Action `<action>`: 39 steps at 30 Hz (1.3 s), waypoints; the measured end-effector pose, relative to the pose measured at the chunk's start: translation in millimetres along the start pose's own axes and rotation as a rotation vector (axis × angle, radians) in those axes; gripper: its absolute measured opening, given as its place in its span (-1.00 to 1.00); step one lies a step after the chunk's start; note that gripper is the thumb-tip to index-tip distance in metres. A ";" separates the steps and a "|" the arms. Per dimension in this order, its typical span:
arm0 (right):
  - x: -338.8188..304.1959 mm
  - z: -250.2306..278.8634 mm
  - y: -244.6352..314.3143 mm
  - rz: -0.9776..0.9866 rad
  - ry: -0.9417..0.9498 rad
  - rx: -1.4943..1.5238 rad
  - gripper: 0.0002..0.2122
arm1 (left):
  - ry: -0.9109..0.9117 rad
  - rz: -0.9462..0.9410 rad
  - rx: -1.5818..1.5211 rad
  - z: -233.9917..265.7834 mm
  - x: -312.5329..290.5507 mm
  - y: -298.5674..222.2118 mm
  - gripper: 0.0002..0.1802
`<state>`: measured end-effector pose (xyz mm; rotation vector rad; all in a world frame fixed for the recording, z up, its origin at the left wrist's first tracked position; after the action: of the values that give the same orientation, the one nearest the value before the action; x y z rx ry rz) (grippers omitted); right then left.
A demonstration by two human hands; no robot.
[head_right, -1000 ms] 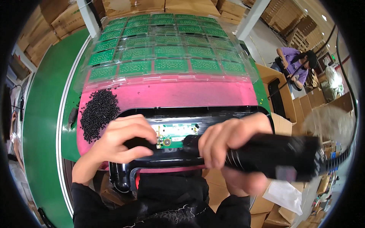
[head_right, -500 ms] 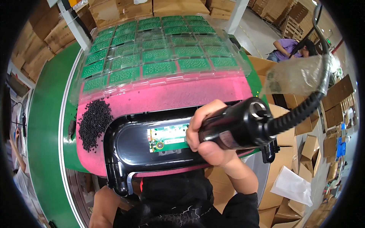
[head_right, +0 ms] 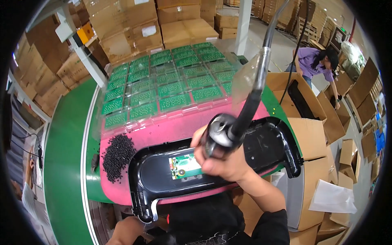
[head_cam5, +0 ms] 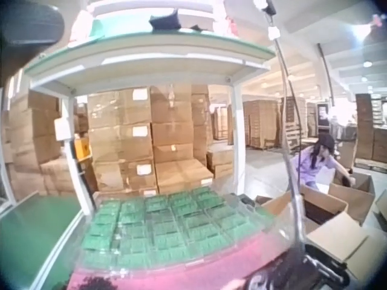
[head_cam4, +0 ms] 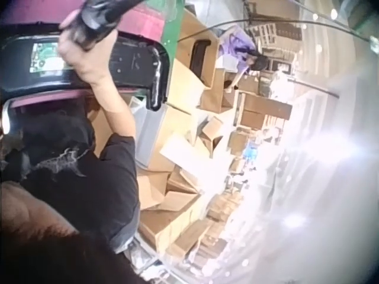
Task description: Assemble electronic circuit boards into plastic housings and pack them into boxes.
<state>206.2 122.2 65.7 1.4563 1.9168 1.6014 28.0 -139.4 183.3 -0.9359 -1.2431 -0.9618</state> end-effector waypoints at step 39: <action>-698.8 378.0 -277.9 -1.428 -1.183 -0.639 -0.33 | 0.198 -0.731 -3.426 53.2 -154.7 -150.3 -0.61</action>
<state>659.3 -178.3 -576.8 0.2547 0.9573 0.3304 -142.4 -126.9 41.2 0.8932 -1.0601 1.3893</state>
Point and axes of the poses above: each hand's wrist, its own x-axis towards the middle knuckle, its own z-axis out of the back of the hand, y = z × x, the point moved 10 cm from there along x, towards the middle knuckle
